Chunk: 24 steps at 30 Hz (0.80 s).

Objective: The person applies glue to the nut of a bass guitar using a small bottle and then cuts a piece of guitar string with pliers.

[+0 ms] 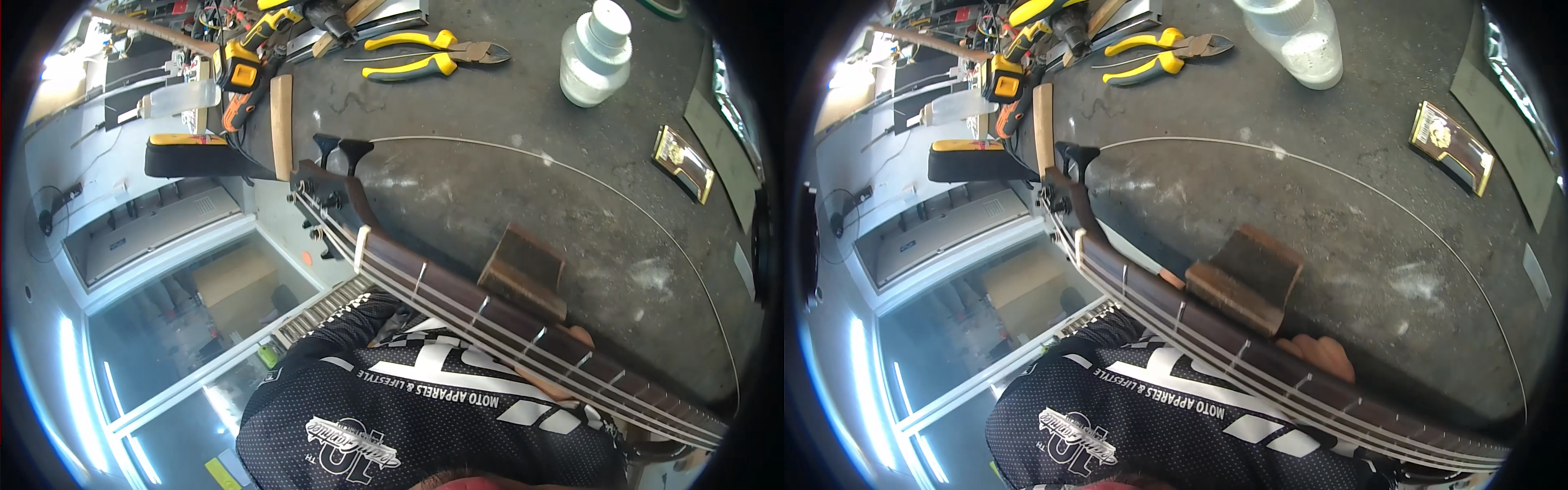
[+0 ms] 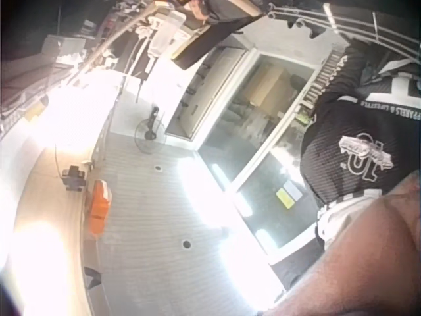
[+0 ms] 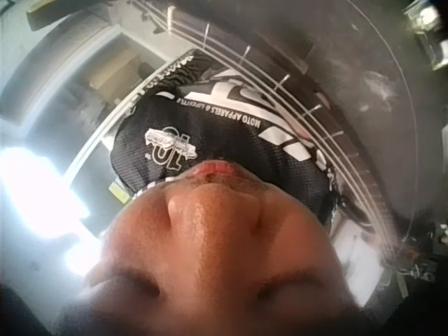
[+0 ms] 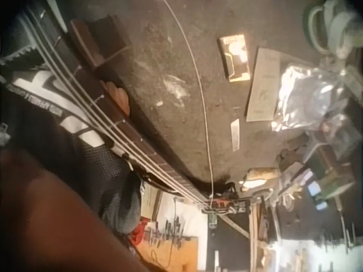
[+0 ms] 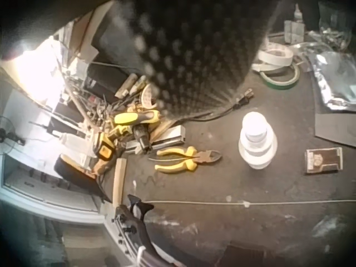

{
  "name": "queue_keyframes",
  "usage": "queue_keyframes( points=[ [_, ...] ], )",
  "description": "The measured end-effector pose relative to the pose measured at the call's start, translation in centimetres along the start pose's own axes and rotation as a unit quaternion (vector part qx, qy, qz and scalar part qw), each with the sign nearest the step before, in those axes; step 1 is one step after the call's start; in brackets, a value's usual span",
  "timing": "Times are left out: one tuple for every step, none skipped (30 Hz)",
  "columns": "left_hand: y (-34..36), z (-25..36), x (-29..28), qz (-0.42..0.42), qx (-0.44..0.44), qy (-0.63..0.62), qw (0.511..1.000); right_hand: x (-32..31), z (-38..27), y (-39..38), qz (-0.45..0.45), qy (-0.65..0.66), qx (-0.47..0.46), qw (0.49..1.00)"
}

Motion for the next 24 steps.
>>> queue_keyframes(
  points=[
    [1.1,0.7,-0.2,0.012,0.007,-0.004,1.0,-0.2,0.0,0.5,-0.029,-0.009,0.023,0.999],
    [2.1,1.5,-0.3,0.032,0.011,-0.018,0.999,-0.7,-0.7,2.0,0.024,0.013,-0.07,0.997],
    [3.2,2.1,-0.9,0.047,0.011,-0.017,0.999,-0.6,-0.7,2.9,0.06,0.019,-0.094,0.994],
    [4.3,3.6,-0.9,0.066,0.01,-0.051,0.996,-1.1,-1.5,3.4,0.093,0.013,-0.092,0.991],
    [5.1,5.0,-1.6,0.128,0.015,-0.116,0.985,-1.2,-1.4,3.5,0.119,0.014,-0.061,0.991],
    [5.6,6.4,-2.5,0.184,0.021,-0.165,0.969,-1.0,-1.1,3.4,0.13,0.025,-0.02,0.991],
    [5.8,8.1,-3.5,0.293,0.051,-0.244,0.923,-0.8,-0.1,2.1,0.141,0.042,0.055,0.987],
    [5.9,8.9,-4.1,0.314,0.059,-0.282,0.905,-1.1,0.9,2.2,0.096,0.064,0.122,0.986],
    [5.8,9.2,-4.6,0.334,0.065,-0.319,0.885,-1.2,1.5,2.3,0.093,0.159,0.242,0.953],
    [5.8,8.2,-4.3,0.335,0.076,-0.348,0.872,-1.5,1.8,2.6,0.125,0.219,0.251,0.935],
    [5.7,8.4,-4.6,0.339,0.096,-0.338,0.873,-1.7,2.2,2.6,0.157,0.277,0.264,0.911],
    [5.7,8.7,-4.6,0.352,0.104,-0.36,0.858,-1.8,1.8,3.6,0.123,0.403,0.23,0.877],
    [5.9,9.1,-4.6,0.363,0.113,-0.384,0.842,-2.2,1.2,4.7,0.086,0.52,0.191,0.828],
    [6.3,9.7,-4.6,0.366,0.127,-0.388,0.836,-2.1,1.7,5.2,0.061,0.482,0.159,0.86],
    [6.4,10.3,-4.6,0.364,0.133,-0.404,0.829,-2.1,2.2,5.5,0.076,0.467,0.15,0.868],
    [6.6,11.1,-4.9,0.353,0.146,-0.399,0.834,-2.4,2.1,6.3,0.097,0.487,0.125,0.859],
    [6.9,11.4,-4.7,0.343,0.159,-0.394,0.838,-2.7,2.0,6.9,0.115,0.504,0.099,0.85],
    [6.9,11.5,-4.4,0.342,0.16,-0.394,0.838,-3.2,2.3,7.2,0.13,0.481,0.091,0.862],
    [6.5,11.5,-4.2,0.341,0.163,-0.403,0.833,-3.4,2.2,7.1,0.133,0.472,0.088,0.867],
    [6.2,11.5,-4.0,0.337,0.17,-0.403,0.834,-3.7,1.9,7.0,0.146,0.475,0.07,0.865],
    [5.9,11.6,-3.9,0.333,0.178,-0.402,0.834,-4.2,1.6,6.9,0.16,0.479,0.05,0.862],
    [5.5,11.9,-4.2,0.333,0.192,-0.385,0.839,-5.3,0.1,7.1,0.164,0.469,0.02,0.868],
    [5.6,11.9,-4.1,0.332,0.203,-0.391,0.834,-6.4,-1.0,7.5,0.164,0.463,-0.021,0.871],
    [5.4,12.0,-4.0,0.339,0.218,-0.373,0.836,-7.4,-2.1,7.8,0.175,0.462,-0.049,0.868]
  ],
)
Point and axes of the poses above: each hand's wrist, its own y-axis towards the middle knuckle, its own x-axis out of the palm, z = x × y, the point moved 5 cm from there along y, towards the middle knuckle, and after that the axes turned 9 degrees about z, right-handed, at the moved point
